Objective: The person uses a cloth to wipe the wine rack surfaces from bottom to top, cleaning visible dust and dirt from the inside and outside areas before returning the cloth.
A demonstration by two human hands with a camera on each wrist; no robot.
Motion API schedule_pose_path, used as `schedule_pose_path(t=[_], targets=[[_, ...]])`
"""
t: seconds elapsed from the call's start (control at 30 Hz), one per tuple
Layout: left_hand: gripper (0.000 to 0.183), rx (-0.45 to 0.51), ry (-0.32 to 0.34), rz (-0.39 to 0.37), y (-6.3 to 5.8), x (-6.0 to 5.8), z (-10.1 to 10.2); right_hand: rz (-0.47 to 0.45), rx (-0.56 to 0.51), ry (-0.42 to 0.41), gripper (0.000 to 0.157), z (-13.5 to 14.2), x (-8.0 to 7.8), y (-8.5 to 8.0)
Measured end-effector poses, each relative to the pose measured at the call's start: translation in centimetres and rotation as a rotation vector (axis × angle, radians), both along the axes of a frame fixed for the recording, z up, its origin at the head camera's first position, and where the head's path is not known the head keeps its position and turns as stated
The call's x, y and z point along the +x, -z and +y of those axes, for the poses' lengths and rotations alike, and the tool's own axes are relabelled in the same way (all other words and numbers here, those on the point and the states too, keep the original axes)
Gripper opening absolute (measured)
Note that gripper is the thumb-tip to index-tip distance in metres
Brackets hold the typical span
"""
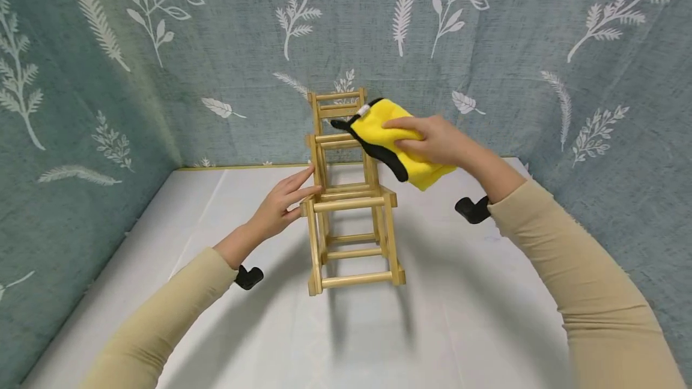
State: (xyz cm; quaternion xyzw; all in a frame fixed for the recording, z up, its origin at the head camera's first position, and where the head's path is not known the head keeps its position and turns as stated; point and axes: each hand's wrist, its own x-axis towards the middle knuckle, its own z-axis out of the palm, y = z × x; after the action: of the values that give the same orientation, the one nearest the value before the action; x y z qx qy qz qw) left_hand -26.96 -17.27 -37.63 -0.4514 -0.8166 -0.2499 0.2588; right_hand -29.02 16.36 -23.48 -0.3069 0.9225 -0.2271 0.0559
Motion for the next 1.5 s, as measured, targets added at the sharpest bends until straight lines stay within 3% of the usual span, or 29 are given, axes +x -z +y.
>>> schedule_pose_path(t=[0.13,0.23,0.33,0.43,0.5,0.6,0.7,0.8,0.87,0.97,1.03,1.27,1.4,1.5], targets=[[0.06,0.079,0.067,-0.035,-1.1,1.9,0.3,0.136,0.145,-0.085,0.037,-1.4,0.3,2.3],[0.065,0.153,0.113,-0.033,-2.1,3.5,0.8,0.112,0.177,-0.143,0.035,-1.3,0.4,3.2],[0.066,0.202,0.068,-0.016,-3.2,5.1,1.5,-0.002,0.174,-0.189,0.035,-0.5,0.2,2.8],[0.055,0.206,-0.023,-0.026,-4.2,6.4,2.3,-0.133,0.157,-0.219,0.037,0.0,-0.1,0.9],[0.042,0.2,-0.08,-0.062,-4.5,7.1,2.7,-0.146,0.157,-0.221,0.038,-0.3,-0.2,-0.7],[0.039,0.185,-0.16,-0.124,-4.6,8.0,2.9,-0.025,0.181,-0.249,0.039,-2.4,-0.2,-2.4],[0.053,0.146,-0.226,-0.178,-4.6,9.1,3.0,0.185,0.218,-0.245,0.039,-5.9,0.1,-3.1],[0.068,0.094,-0.25,-0.238,-4.5,9.8,3.2,0.339,0.278,-0.201,0.04,-9.0,0.0,-3.1],[0.076,0.063,-0.244,-0.267,-4.5,10.2,3.4,0.373,0.368,-0.172,0.041,-10.5,-0.2,-2.7],[0.082,0.036,-0.23,-0.275,-4.4,10.3,3.7,0.348,0.521,-0.193,0.043,-11.8,-0.6,-1.8],[0.085,0.03,-0.219,-0.265,-4.4,10.3,3.7,0.292,0.596,-0.255,0.043,-12.0,-0.8,-1.2],[0.083,0.038,-0.227,-0.265,-4.8,10.1,3.1,0.066,0.63,-0.525,0.04,-11.6,-0.6,-0.1],[0.082,0.017,-0.248,-0.262,-4.7,9.9,2.8,0.009,0.711,-0.551,0.035,-11.5,-0.7,-0.9],[0.082,0.009,-0.25,-0.269,-4.7,9.7,2.8,0.041,0.719,-0.486,0.034,-10.6,-0.9,-2.2]])
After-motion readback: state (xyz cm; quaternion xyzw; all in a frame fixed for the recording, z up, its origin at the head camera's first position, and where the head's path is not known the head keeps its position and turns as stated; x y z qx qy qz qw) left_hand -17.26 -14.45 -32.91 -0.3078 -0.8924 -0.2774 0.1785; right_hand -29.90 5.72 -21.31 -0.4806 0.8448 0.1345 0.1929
